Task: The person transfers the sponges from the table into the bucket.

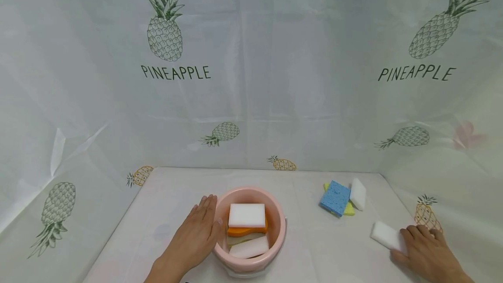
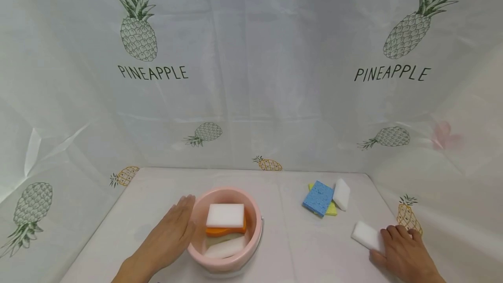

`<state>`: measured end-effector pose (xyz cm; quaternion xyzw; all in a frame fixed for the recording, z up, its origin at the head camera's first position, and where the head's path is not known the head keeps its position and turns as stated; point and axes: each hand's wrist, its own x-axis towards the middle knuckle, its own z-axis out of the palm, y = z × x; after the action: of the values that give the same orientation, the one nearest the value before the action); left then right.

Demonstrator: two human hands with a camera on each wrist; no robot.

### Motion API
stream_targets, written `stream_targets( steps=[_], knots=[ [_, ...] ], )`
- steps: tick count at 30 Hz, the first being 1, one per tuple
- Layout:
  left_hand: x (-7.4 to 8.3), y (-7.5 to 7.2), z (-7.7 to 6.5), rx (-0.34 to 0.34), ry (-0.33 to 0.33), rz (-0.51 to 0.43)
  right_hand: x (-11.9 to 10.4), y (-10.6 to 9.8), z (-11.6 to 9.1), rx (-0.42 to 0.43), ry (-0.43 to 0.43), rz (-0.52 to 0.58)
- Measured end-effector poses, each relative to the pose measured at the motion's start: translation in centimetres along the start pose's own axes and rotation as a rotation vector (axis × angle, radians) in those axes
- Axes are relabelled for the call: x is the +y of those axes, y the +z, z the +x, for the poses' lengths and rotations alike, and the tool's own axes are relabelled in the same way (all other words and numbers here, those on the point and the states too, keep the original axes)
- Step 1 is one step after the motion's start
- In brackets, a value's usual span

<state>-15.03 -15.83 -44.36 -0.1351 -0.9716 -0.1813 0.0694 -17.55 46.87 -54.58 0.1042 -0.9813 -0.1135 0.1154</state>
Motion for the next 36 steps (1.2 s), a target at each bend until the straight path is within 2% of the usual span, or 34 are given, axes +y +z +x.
stream_targets(
  steps=[8, 14, 18, 22, 28, 36],
  knots=[
    [0.0, 0.0, 0.0, -0.004, -0.008, -0.001, -1.5, -0.3, 1.1, 0.145, -0.024, 0.001],
    [0.0, 0.0, 0.0, 0.001, 0.001, 0.011, -2.8, -1.3, 2.7, 0.265, -0.083, 0.019],
    [0.0, 0.0, 0.0, -0.006, -0.007, 0.016, -4.4, -2.4, 4.3, 0.300, -0.100, 0.042],
    [0.1, -0.2, 0.1, -0.010, -0.009, 0.018, -6.3, -4.2, 6.2, 0.377, -0.135, 0.086],
    [0.1, -0.3, 0.1, -0.004, -0.001, 0.025, -9.9, -8.2, 9.5, 0.517, -0.218, 0.141],
    [0.0, -0.1, 0.2, -0.009, -0.002, 0.018, -15.3, -12.8, 12.8, 0.632, -0.318, 0.220]
  ],
)
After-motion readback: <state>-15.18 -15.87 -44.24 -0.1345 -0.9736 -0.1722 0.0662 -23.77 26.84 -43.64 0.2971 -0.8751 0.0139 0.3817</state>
